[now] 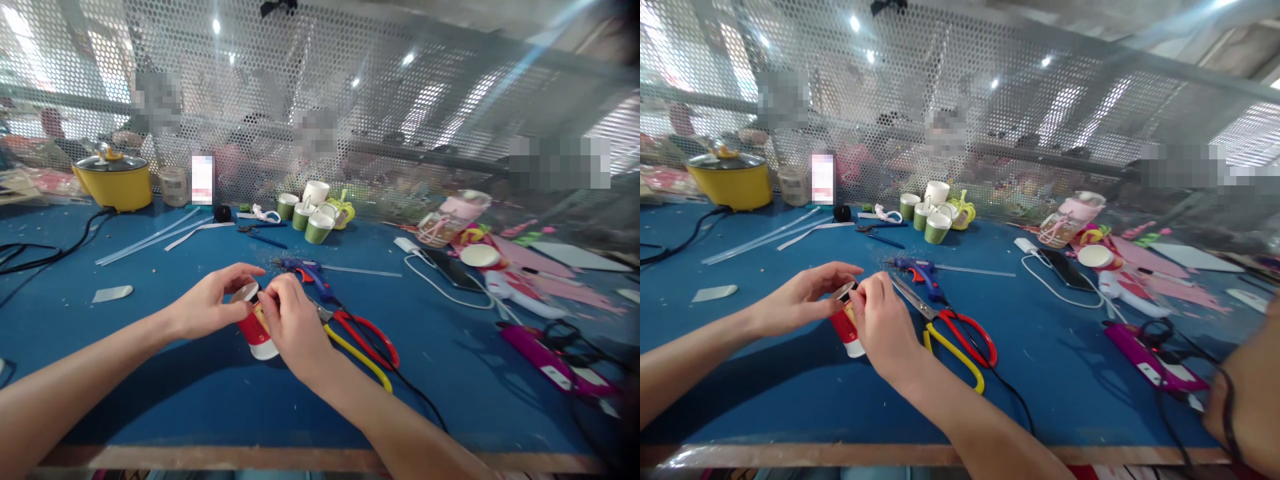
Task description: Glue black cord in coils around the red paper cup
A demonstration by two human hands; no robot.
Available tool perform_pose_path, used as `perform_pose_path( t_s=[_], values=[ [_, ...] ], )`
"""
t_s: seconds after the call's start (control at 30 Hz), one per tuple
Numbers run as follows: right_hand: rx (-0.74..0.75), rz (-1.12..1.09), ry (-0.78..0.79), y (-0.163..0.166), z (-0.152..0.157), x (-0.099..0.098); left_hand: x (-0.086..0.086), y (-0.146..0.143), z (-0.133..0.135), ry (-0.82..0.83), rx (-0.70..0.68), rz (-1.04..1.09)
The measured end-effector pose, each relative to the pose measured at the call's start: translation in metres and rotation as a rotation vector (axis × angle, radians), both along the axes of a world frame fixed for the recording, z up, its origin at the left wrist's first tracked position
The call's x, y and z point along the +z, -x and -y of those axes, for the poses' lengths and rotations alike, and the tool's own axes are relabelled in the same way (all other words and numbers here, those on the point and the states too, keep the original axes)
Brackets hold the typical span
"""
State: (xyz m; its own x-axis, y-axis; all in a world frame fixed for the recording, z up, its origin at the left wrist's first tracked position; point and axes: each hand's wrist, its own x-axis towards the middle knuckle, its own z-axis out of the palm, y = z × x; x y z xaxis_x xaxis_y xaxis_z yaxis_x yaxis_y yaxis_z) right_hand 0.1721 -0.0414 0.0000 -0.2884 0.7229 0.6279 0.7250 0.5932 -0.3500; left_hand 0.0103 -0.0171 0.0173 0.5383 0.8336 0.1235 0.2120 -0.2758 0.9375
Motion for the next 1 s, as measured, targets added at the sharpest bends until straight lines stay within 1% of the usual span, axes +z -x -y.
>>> perform_pose_path(
  t_s=[0.2,0.3,0.37,0.4,0.5,0.53,0.57,0.6,0.73,0.8,0.9,0.93,0.97,1.0],
  values=[
    [-0.046,0.078,0.002,-0.010,-0.002,0.012,0.003,0.005,-0.003,-0.015,0.009,0.025],
    [-0.063,0.074,0.119,-0.014,0.001,0.022,0.002,0.007,-0.005,-0.049,0.016,0.024],
    [-0.038,0.082,0.282,-0.018,0.004,0.031,0.001,0.008,-0.007,-0.066,0.029,0.024],
    [-0.003,0.092,0.401,-0.020,0.006,0.036,0.000,0.008,-0.008,-0.073,0.040,0.025],
    [0.173,0.138,0.842,-0.027,0.012,0.051,-0.002,0.010,-0.011,-0.097,0.077,0.023],
    [0.220,0.153,0.956,-0.030,0.013,0.055,-0.002,0.011,-0.013,-0.113,0.090,0.015],
    [0.249,0.165,1.032,-0.032,0.013,0.059,-0.003,0.011,-0.014,-0.136,0.105,0.003],
    [0.260,0.173,1.072,-0.034,0.012,0.062,-0.004,0.012,-0.015,-0.165,0.122,-0.012],
    [0.238,0.139,1.063,-0.040,0.007,0.067,-0.007,0.017,-0.023,-0.260,0.201,-0.056],
    [0.225,0.100,1.047,-0.042,0.007,0.069,-0.010,0.020,-0.029,-0.268,0.245,-0.059],
    [0.244,0.073,1.054,-0.044,0.010,0.072,-0.015,0.024,-0.036,-0.262,0.277,-0.064],
    [0.225,0.059,1.025,-0.045,0.009,0.073,-0.016,0.025,-0.037,-0.263,0.275,-0.061],
    [0.175,0.041,0.967,-0.047,0.007,0.074,-0.016,0.025,-0.038,-0.269,0.266,-0.057],
    [0.094,0.026,0.883,-0.050,0.004,0.075,-0.016,0.025,-0.037,-0.278,0.249,-0.052]
  ],
)
